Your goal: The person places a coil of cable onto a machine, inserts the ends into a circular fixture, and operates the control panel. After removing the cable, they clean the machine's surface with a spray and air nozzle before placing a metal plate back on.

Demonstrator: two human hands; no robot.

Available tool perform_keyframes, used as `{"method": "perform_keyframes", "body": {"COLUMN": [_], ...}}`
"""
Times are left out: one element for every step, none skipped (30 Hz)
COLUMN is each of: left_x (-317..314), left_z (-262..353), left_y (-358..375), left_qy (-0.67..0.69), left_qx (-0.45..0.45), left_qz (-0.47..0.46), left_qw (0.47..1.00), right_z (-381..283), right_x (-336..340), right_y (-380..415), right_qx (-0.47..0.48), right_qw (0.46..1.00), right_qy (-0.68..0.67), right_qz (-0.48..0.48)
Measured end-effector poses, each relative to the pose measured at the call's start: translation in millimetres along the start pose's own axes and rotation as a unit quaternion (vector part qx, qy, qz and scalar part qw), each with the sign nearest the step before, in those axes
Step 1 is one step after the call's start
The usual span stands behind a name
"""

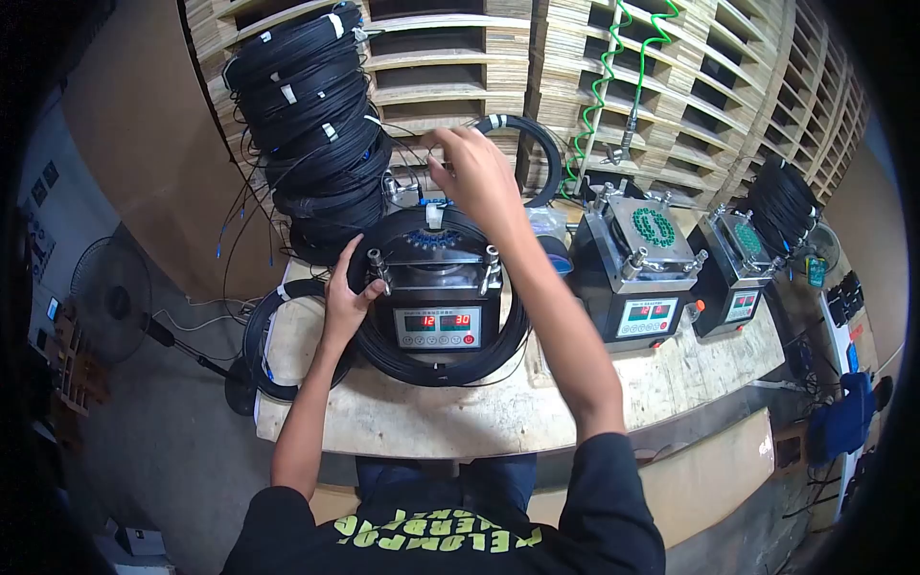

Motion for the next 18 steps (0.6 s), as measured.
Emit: {"method": "perform_keyframes", "body": {"left_x": [0.2,0.3,0.6,0.5,0.0,0.6,1.4,1.3,0.6,0.4,0.0,0.0,0.1,0.2,0.2,-0.4,-1.5,-1.7], "left_z": [-1.1,-2.0,-1.7,-0.6,0.8,1.8,1.8,1.6,0.8,0.1,-0.9,-1.5,-2.2,-3.0,-4.0,-4.6,-5.2,-5.4], "left_y": [-0.1,0.2,0.5,0.6,0.4,-0.1,0.2,0.6,0.6,0.2,-0.5,-0.4,0.6,1.6,1.2,0.6,0.9,1.5], "left_qy": [-0.005,-0.010,-0.015,-0.013,-0.011,-0.011,-0.011,-0.011,-0.009,-0.009,-0.009,-0.010,-0.010,-0.012,-0.012,-0.013,-0.009,-0.006], "left_qx": [-0.002,-0.003,-0.005,-0.005,-0.005,-0.004,-0.003,-0.001,0.002,-0.005,-0.003,0.000,0.003,0.006,0.007,0.009,0.014,0.020], "left_qz": [-0.001,-0.003,-0.005,-0.003,-0.001,0.002,0.002,0.002,0.002,0.006,0.005,0.005,0.004,0.003,0.003,0.003,0.003,0.002], "left_qw": [1.000,1.000,1.000,1.000,1.000,1.000,1.000,1.000,1.000,1.000,1.000,1.000,1.000,1.000,1.000,1.000,1.000,1.000], "right_z": [15.5,36.3,56.2,72.3,81.9,84.6,84.6,97.5,106.4,114.5,116.6,117.1,116.7,117.1,112.2,107.2,107.3,104.0], "right_x": [-22.1,-50.3,-76.0,-96.6,-114.3,-120.4,-125.2,-138.5,-146.2,-147.8,-149.4,-148.9,-149.6,-151.8,-151.4,-150.3,-150.4,-149.8], "right_y": [-22.6,-38.9,-49.1,-50.1,-44.9,-39.5,-32.6,-26.2,-18.2,-14.1,-15.5,-15.5,-15.0,-14.5,-15.3,-17.4,-16.3,-16.2], "right_qx": [0.038,0.003,-0.033,-0.068,-0.064,-0.067,-0.070,-0.100,-0.130,-0.178,-0.165,-0.151,-0.137,-0.119,-0.101,-0.082,-0.109,-0.135], "right_qw": [0.998,0.991,0.971,0.940,0.908,0.889,0.866,0.832,0.794,0.792,0.805,0.816,0.827,0.831,0.835,0.838,0.826,0.814], "right_qy": [-0.021,0.024,0.068,0.111,0.133,0.182,0.229,0.249,0.269,0.244,0.232,0.220,0.208,0.228,0.249,0.270,0.270,0.269], "right_qz": [-0.040,-0.134,-0.226,-0.315,-0.393,-0.416,-0.438,-0.485,-0.529,-0.531,-0.521,-0.512,-0.504,-0.492,-0.480,-0.467,-0.482,-0.497]}}
Point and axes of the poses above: each hand's wrist, its own y-axis away from the middle knuckle, its own x-axis out of the back of the hand, z = x × y, the point moved 8 cm from there along -y, towards the middle knuckle, and after that the axes turned 11 degrees about -x, right-handed, at the moved point
